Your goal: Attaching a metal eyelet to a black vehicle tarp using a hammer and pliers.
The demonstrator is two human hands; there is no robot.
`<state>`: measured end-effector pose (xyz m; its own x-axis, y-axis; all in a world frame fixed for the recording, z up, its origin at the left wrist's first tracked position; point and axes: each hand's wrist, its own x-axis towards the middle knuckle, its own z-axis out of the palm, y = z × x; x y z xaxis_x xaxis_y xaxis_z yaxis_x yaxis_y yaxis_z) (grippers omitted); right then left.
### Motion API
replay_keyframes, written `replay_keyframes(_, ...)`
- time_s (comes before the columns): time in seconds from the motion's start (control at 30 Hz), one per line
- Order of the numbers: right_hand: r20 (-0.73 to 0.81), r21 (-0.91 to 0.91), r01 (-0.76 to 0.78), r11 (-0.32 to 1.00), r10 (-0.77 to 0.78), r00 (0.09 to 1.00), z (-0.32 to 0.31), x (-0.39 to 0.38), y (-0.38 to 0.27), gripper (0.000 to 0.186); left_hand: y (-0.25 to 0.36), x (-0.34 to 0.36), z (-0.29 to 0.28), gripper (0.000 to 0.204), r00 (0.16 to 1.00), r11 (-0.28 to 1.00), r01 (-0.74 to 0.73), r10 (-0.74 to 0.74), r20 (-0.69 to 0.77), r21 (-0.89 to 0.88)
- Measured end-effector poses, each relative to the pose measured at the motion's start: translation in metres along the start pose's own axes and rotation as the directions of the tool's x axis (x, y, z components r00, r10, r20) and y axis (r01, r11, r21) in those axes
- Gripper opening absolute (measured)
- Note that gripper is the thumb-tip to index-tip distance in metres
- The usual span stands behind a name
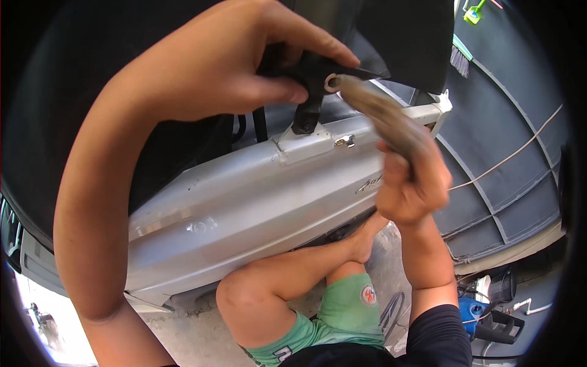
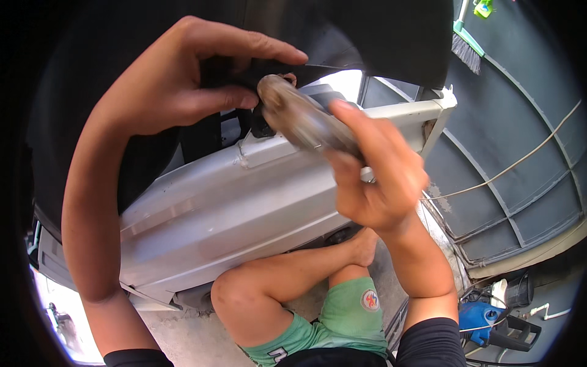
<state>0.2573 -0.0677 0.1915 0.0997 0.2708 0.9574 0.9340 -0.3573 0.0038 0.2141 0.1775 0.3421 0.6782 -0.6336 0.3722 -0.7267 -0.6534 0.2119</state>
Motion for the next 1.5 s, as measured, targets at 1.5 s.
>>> replay_keyframes(1.5,0.203,0.88,-0.474,0.028,0.881,0.428,0.014,0.004,-0.04,0.044,0.084,0.007,0.177,0.018,0.371,0.437,-0.316,-0.76,-0.534,-0.842)
